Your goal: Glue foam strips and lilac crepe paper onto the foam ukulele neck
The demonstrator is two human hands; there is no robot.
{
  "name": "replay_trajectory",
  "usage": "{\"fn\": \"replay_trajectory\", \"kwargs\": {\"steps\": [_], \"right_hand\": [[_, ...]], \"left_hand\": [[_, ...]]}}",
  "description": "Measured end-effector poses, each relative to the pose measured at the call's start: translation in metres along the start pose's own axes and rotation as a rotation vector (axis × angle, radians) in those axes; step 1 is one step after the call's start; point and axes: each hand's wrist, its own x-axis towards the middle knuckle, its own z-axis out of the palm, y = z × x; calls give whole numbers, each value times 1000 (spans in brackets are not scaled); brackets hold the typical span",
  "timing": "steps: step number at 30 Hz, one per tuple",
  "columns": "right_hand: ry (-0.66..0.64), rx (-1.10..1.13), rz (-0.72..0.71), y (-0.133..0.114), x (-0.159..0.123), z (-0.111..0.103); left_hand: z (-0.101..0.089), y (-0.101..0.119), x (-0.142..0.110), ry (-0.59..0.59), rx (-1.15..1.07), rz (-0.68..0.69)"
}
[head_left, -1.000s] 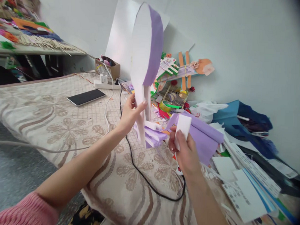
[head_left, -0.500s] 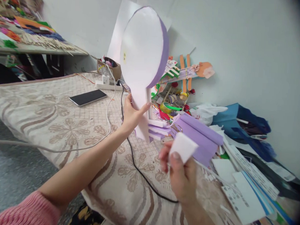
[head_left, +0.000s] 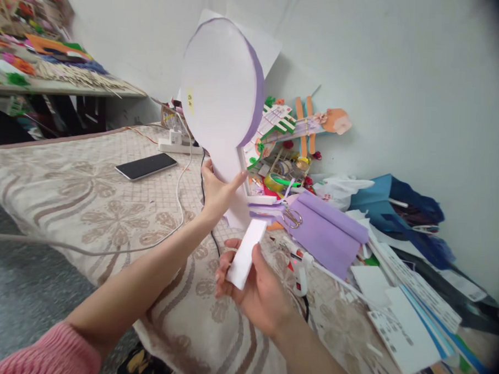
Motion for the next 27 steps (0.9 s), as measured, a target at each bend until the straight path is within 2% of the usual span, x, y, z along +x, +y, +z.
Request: {"fn": "replay_trajectory", "kwargs": {"steps": [3, 7, 14, 21, 27], "right_hand": [[-28, -101, -24, -2, 3, -3], [-19, -165, -58, -5, 12, -3], [14, -65, -32, -10, 34, 4], [6, 47, -41, -6, 37, 10], [0, 19, -72, -4, 41, 6]], "left_hand": [[1, 3, 0, 31, -30, -51], [1, 7, 0, 37, -25, -36], [0, 10, -1, 28, -25, -27], [0, 11, -2, 33, -30, 8], [-1, 13, -4, 27, -13, 9]]}}
